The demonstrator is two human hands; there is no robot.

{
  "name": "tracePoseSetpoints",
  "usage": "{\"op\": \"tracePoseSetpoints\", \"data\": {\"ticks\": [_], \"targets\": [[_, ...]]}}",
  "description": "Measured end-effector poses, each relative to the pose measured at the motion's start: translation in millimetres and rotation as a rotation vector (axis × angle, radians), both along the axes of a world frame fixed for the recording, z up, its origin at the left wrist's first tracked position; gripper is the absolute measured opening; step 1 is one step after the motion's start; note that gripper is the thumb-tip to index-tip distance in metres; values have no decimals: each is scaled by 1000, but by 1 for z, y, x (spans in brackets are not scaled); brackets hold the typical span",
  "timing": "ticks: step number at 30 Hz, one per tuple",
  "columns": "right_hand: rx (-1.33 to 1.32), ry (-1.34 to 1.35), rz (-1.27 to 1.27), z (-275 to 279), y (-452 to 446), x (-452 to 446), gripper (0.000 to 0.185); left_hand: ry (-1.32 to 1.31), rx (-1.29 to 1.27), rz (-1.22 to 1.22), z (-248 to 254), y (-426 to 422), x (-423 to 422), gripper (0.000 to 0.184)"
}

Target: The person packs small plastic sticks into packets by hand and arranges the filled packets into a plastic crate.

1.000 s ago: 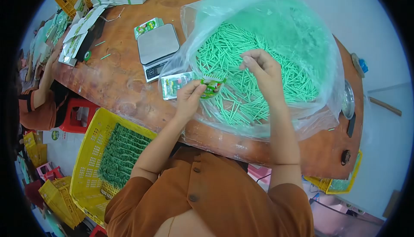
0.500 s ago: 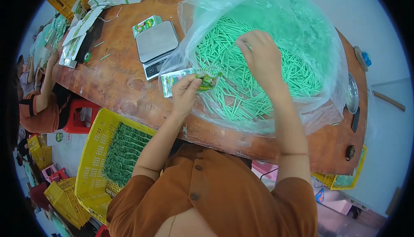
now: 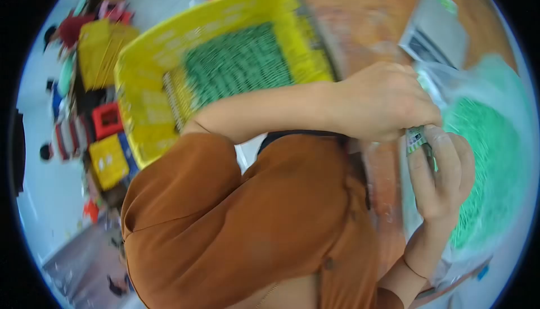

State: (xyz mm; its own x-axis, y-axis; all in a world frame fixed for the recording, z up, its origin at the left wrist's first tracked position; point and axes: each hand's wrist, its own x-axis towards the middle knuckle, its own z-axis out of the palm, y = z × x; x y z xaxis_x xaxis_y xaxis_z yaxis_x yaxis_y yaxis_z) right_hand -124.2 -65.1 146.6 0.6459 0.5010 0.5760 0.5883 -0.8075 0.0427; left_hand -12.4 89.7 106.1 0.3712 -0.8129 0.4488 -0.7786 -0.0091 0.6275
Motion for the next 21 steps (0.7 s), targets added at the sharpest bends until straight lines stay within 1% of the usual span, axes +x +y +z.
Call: {"op": "tracePoseSetpoints", "data": {"ticks": [1,3,4,5,6,8,9,10,11,12,13,14,15,16,17,18,19,20,21], "targets": [[76,85,13,2,23,7,28,-159,294,12,2,26,1,38],[156,185,61,-7,40,11,27,-122,-64,451,-40,107,17,35],[255,160,11,-23,30,7,25,-198,-96,694,-56,157,30,34],[350,128,-44,-39,25,8,22,-178,83,874,-76,215,37,31],[359,144,-25,-51,21,8,22,166,89,1130,-107,266,35,26],[268,427,-155,-68,18,8,21,210,225,1409,-152,347,19,19],[270,442,-151,-71,20,12,21,332,318,1492,-171,378,5,21],[297,397,-153,-73,20,13,20,456,410,1556,-192,404,-8,23],[320,344,-176,-72,19,12,18,513,290,1535,-210,416,-26,28],[345,360,-210,-68,27,14,14,488,496,1497,-258,454,-51,32],[351,440,-219,-65,34,13,11,892,550,1542,-253,442,-76,40],[354,593,-198,-73,50,9,8,1164,538,1301,-281,463,-101,46],[378,727,-186,-82,55,5,7,1394,533,1106,-293,457,-102,47],[419,790,-206,-86,50,-2,8,1653,316,954,-276,435,-103,49],[403,614,-205,-88,39,-16,10,1853,141,804,-273,419,-94,51],[352,581,-358,-72,15,-31,10,1974,27,679,-272,410,-86,54],[422,587,-523,-59,3,-44,9,2000,223,900,-258,401,-79,55],[536,625,-613,-56,10,-50,11,1945,360,932,-275,414,-85,59],[588,474,-772,-56,3,-61,14,1879,456,1016,-292,428,-90,62]]}}
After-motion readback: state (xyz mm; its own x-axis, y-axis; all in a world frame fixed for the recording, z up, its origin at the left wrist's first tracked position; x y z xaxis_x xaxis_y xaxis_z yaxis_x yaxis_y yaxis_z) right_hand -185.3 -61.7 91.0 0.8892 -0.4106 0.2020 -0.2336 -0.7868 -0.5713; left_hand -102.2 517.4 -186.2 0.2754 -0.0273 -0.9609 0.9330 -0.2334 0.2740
